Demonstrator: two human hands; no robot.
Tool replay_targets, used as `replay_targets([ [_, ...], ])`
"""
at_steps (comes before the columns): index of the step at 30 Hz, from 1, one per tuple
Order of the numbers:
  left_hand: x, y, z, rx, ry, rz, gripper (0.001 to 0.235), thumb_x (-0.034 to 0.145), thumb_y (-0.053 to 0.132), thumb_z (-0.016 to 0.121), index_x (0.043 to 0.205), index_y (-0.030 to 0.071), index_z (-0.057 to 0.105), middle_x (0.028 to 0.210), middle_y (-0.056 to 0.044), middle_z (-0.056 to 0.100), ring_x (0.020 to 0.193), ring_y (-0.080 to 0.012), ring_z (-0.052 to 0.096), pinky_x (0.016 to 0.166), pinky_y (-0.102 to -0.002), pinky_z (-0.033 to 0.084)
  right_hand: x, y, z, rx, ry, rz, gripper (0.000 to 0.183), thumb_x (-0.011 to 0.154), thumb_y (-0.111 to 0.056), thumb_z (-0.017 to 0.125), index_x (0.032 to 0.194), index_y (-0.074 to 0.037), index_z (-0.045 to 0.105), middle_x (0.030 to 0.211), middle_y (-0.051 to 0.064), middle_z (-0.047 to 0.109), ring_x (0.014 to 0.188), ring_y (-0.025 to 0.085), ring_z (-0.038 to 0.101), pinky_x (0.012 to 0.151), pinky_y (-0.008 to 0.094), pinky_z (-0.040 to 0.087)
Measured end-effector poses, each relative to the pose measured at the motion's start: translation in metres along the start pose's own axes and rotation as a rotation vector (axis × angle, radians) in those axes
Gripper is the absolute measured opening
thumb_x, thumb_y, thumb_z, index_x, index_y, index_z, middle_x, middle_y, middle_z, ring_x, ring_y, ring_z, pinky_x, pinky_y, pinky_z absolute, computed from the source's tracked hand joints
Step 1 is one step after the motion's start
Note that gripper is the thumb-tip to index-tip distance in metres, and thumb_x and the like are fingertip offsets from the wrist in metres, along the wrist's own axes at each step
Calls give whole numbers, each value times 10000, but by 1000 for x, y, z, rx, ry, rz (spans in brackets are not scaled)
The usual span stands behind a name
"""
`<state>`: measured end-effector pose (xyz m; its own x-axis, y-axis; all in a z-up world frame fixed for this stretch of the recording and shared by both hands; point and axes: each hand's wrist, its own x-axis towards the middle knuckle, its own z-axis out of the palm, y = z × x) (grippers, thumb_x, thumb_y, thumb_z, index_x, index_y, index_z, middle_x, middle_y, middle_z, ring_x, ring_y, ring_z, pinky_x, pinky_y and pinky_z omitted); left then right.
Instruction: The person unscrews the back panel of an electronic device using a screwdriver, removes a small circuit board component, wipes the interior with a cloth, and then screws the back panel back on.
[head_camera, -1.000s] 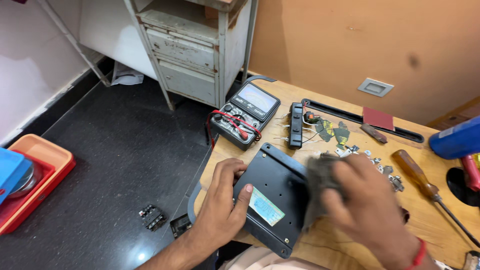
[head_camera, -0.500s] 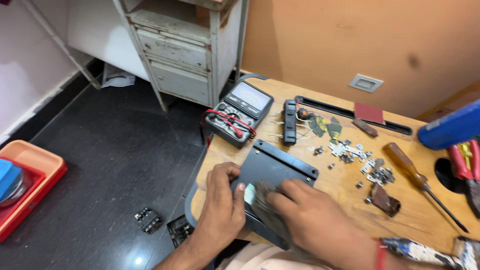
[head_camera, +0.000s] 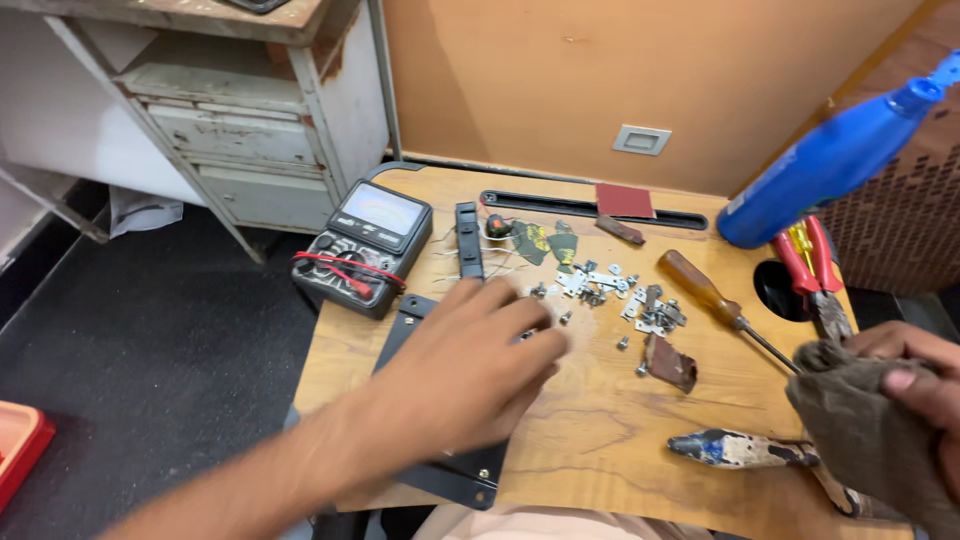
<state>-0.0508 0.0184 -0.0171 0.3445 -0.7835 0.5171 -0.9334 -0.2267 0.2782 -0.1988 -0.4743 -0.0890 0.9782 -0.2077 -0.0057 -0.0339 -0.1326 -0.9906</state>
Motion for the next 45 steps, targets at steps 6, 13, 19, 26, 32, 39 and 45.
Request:
replay_targets([
  [6,87,-47,48,246,-327,132,186,789,180,726,962,115,715,962,-79,674,1024,-316,619,846,-482,506,0,-45,67,-420,210,-239,389,909,-77,716,648,24,445,1036,96,663,925,181,725,805,316,596],
  [13,94,-68,70,222,-382,108,167,818,215,743,942,104,723,973,-82,667,1054,-320,619,865,-485,523,32,-97,139,-1051,-87,-13,380,761,-358,834,1035,-112,737,817,39,756,732,186,722,679,337,586],
  [19,97,-71,77,122,-414,-1,401,769,335,818,1043,80,673,1096,-110,613,1075,-330,596,890,-489,508,46,-93,178,-1278,-225,127,380,783,-424,762,1090,-206,709,818,60,791,806,306,751,741,447,571],
  [26,99,-78,78,157,-446,9,445,778,361,818,1077,70,664,1081,-115,622,1081,-333,605,900,-481,513,51,-104,118,-1244,128,198,273,837,-331,751,1062,-182,789,746,136,770,702,304,773,713,410,610],
  [32,110,-79,84,137,-446,-5,409,812,340,799,1081,62,668,1063,-117,634,1059,-338,618,895,-485,513,76,-75,105,-1447,336,17,261,903,-370,732,1090,-189,745,757,124,746,738,350,734,731,464,587],
  [39,115,-79,85,125,-475,-18,369,825,338,785,1041,57,685,1048,-123,635,1061,-343,621,910,-492,506,95,-53,103,-1266,316,-18,225,885,-323,731,1026,-151,767,774,110,751,728,304,740,700,437,582],
  [45,115,-79,86,86,-419,0,325,840,322,777,1017,64,690,1051,-120,638,1061,-341,625,911,-492,505,119,-24,38,-314,58,282,273,976,-153,647,1073,80,752,860,135,757,716,168,663,649,328,524],
])
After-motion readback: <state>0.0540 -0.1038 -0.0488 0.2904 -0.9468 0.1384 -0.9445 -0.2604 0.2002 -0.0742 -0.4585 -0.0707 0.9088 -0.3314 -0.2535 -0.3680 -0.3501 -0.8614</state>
